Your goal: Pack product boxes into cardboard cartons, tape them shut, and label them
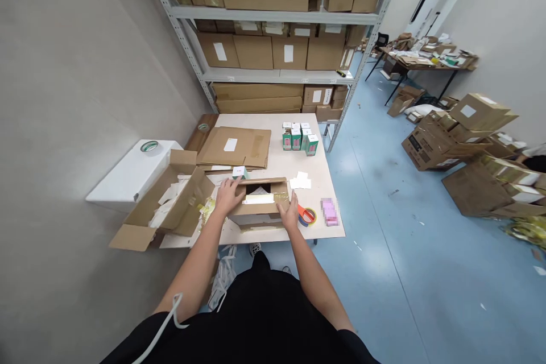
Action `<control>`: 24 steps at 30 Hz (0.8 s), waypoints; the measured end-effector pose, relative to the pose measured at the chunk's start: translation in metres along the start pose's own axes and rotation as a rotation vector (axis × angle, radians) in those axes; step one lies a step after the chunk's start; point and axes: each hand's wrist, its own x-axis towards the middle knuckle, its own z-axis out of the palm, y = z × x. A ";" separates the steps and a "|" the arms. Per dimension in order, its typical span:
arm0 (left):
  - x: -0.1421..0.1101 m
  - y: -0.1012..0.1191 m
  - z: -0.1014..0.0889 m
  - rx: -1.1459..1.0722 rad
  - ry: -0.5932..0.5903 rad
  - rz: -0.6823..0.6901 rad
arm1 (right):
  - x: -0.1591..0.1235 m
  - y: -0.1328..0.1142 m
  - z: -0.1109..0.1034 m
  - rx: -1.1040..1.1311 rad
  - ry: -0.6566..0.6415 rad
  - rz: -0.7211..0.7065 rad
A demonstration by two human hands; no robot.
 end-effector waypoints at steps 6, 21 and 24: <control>-0.027 -0.001 0.033 -0.038 -0.192 -0.105 | 0.005 -0.008 -0.004 -0.189 -0.096 0.103; -0.037 -0.016 0.038 -0.254 -0.114 -0.309 | 0.014 0.008 -0.021 0.034 -0.089 0.172; -0.035 -0.019 0.038 -0.253 -0.120 -0.306 | 0.013 0.036 -0.031 -0.026 0.136 0.369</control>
